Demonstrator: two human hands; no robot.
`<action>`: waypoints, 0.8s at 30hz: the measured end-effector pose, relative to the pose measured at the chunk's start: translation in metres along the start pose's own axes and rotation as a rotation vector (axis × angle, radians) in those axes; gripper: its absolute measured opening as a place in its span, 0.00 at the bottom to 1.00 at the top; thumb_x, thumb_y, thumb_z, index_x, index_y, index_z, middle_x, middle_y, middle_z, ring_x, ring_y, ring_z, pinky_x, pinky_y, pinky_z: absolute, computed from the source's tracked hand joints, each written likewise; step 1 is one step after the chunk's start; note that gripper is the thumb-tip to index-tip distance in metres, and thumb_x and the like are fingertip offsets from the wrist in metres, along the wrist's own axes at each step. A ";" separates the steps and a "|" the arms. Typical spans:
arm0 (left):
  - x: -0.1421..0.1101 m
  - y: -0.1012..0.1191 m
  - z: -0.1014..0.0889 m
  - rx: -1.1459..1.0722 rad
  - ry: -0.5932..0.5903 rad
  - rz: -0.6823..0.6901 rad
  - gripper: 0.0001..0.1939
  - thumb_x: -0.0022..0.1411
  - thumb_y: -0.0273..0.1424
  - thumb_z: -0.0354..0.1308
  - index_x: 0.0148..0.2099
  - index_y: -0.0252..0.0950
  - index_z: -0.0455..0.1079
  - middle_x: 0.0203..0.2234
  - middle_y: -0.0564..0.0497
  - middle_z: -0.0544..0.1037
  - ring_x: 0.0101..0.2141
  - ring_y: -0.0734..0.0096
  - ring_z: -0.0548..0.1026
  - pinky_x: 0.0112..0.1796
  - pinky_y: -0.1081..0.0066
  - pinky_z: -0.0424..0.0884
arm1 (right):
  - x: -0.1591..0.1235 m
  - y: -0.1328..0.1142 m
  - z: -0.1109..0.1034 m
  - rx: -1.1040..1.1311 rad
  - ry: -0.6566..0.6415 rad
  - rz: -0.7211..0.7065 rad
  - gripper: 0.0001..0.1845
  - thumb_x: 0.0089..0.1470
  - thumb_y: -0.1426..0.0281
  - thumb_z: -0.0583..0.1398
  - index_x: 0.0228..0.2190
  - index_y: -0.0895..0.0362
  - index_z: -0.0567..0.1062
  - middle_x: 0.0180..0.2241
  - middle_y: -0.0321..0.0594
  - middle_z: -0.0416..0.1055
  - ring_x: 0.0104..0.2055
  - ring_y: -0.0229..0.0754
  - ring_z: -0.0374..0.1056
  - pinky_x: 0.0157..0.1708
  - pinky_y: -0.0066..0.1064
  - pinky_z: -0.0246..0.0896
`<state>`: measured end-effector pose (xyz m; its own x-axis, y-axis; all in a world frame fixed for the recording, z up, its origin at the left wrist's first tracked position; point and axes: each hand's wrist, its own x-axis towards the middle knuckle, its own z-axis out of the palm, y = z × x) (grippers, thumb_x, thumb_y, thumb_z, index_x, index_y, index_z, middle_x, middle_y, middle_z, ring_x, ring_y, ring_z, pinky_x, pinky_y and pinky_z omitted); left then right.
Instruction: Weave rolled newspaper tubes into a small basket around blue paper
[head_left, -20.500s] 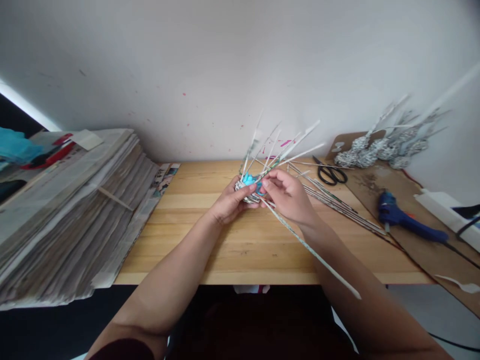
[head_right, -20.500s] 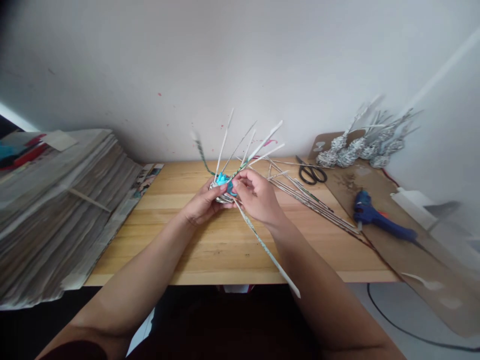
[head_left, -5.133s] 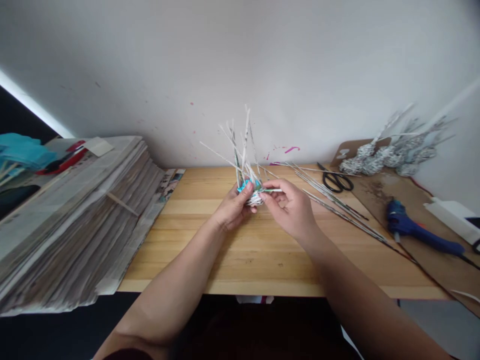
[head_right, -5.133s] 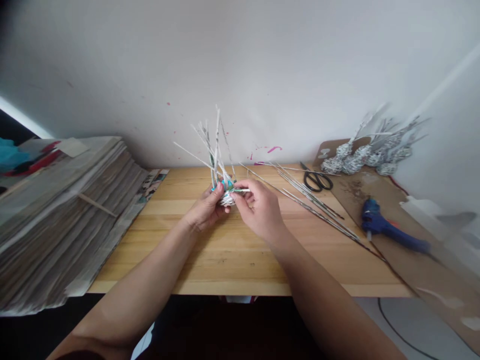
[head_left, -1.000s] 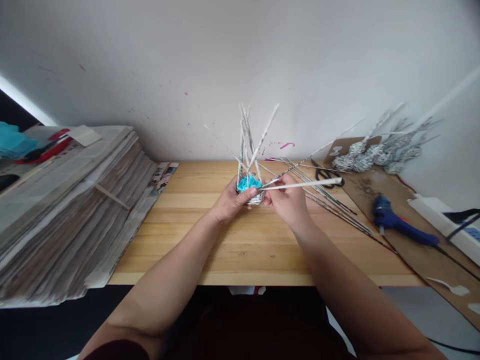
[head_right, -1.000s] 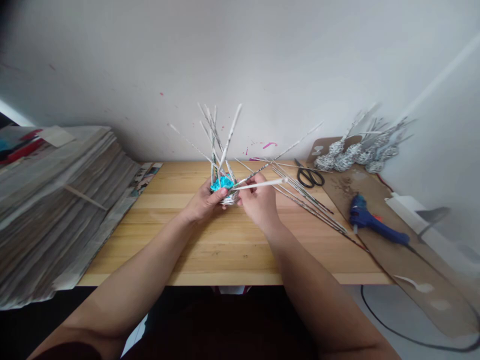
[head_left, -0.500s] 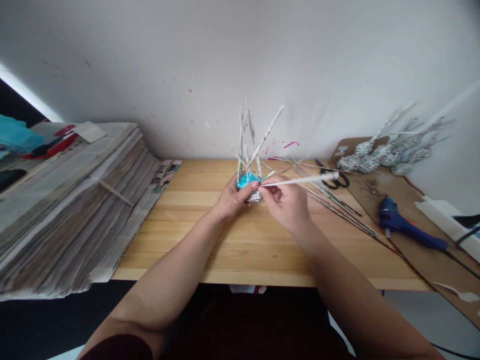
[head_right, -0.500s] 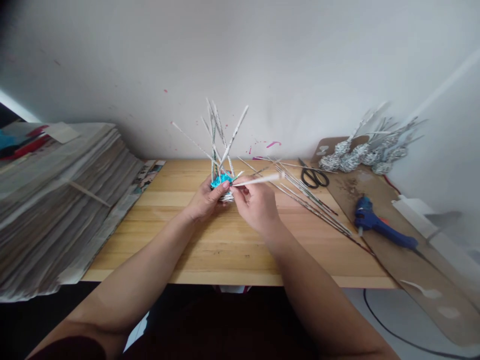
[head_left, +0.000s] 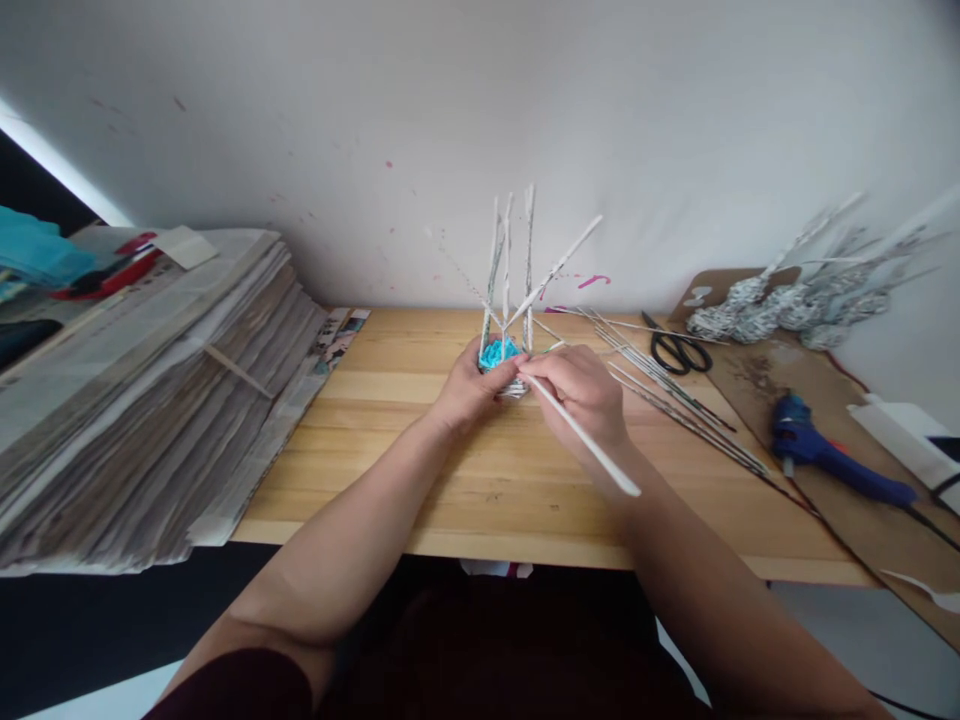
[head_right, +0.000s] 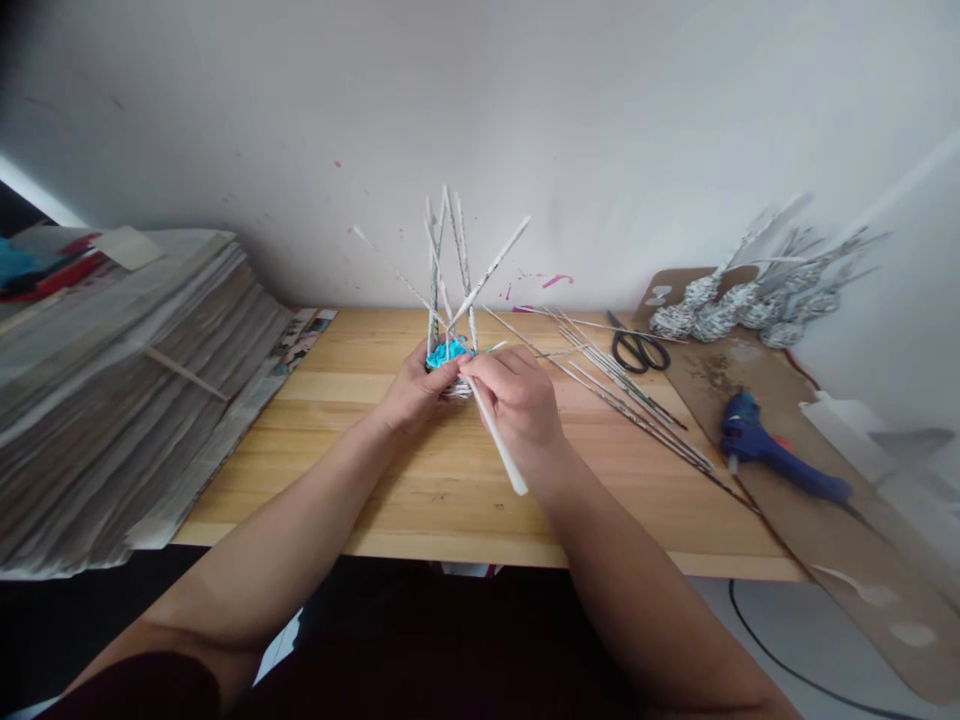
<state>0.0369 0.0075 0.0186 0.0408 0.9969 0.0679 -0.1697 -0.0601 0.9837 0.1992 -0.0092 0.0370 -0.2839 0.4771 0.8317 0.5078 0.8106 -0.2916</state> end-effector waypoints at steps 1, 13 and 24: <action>0.000 -0.001 0.000 -0.029 -0.014 -0.016 0.31 0.48 0.52 0.73 0.45 0.36 0.69 0.28 0.55 0.73 0.24 0.78 0.69 0.20 0.79 0.64 | 0.001 0.000 -0.001 -0.006 -0.003 0.017 0.06 0.63 0.73 0.61 0.35 0.52 0.79 0.32 0.40 0.80 0.37 0.45 0.74 0.40 0.38 0.68; -0.002 -0.002 0.000 -0.091 -0.054 -0.090 0.36 0.52 0.60 0.65 0.50 0.37 0.69 0.31 0.53 0.73 0.26 0.75 0.71 0.21 0.78 0.68 | 0.003 0.003 -0.005 -0.040 -0.137 0.158 0.07 0.65 0.69 0.60 0.35 0.51 0.79 0.37 0.41 0.80 0.44 0.48 0.72 0.48 0.44 0.65; -0.001 -0.009 0.001 -0.112 -0.044 -0.082 0.31 0.58 0.60 0.60 0.47 0.38 0.69 0.30 0.53 0.72 0.26 0.74 0.71 0.20 0.78 0.68 | 0.001 0.000 -0.002 -0.116 -0.051 0.180 0.06 0.60 0.69 0.63 0.30 0.52 0.73 0.33 0.41 0.77 0.40 0.49 0.70 0.43 0.41 0.65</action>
<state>0.0394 0.0066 0.0102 0.1015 0.9948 -0.0019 -0.2726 0.0297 0.9617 0.2008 -0.0094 0.0395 -0.2192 0.6293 0.7456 0.6435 0.6676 -0.3744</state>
